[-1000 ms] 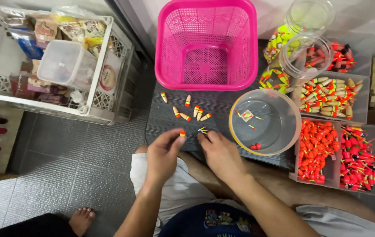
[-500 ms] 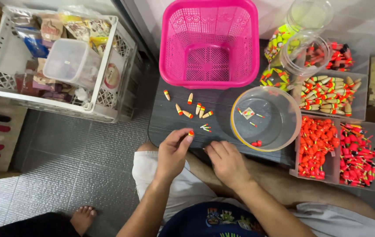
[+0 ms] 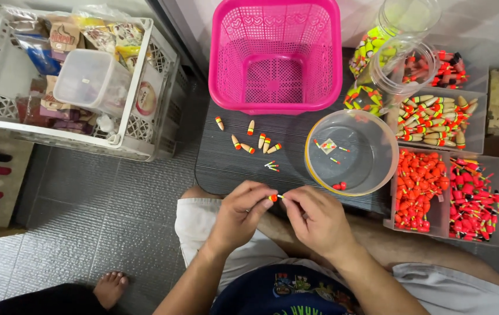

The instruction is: Assembling small fishing floats by attaching red tips to yellow and white bodies.

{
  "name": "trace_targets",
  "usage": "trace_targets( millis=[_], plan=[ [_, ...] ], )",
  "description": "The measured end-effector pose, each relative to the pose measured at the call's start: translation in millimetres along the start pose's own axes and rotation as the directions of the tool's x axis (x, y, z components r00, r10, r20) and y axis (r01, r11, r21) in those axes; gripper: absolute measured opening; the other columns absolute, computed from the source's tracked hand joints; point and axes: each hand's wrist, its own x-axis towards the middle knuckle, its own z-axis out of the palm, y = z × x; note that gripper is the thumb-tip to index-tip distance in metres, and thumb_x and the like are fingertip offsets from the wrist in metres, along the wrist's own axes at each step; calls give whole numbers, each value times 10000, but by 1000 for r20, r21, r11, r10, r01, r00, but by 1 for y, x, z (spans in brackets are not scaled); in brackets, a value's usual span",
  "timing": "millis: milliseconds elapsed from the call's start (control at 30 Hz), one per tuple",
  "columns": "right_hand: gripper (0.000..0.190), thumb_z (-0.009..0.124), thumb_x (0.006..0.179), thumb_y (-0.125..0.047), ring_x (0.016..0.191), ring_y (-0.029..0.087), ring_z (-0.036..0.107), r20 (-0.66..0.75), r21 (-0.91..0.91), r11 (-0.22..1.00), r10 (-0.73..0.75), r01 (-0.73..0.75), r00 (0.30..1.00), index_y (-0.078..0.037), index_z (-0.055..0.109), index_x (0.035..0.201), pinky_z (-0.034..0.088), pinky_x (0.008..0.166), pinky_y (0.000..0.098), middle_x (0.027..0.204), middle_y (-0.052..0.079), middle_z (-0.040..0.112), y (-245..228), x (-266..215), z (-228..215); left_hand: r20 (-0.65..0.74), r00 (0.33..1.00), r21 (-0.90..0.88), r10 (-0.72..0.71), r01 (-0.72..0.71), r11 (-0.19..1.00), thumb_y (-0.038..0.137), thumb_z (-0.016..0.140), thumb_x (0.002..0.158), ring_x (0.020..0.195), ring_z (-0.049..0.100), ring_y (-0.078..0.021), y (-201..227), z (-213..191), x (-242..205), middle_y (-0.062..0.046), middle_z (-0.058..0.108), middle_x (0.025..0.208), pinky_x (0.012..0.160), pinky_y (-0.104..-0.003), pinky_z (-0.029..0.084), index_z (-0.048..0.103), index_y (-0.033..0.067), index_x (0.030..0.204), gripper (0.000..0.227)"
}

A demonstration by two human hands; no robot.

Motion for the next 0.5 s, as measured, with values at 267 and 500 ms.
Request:
trace_targets(
  millis=[267,500],
  plan=[
    [75,586,884,-17,732,259,604,196,-8,995,-99,102,976,10,605,951,505,673,358,874,121,633,-13,6,-22,137,990,198,-35,7,980,91,580,932,873,633,-178,17,-2,-1,-71,633,989,784,-273,517,681,38,1053,166],
    [65,576,881,-44,588,250,533,377,51,998,-46,29,925,-55,565,818,416,556,363,705,82,564,-13,16,-38,373,868,332,328,-455,826,-81,537,911,837,575,-285,8,-8,-2,-106,538,1036,774,-412,506,568,26,1178,289]
  ],
)
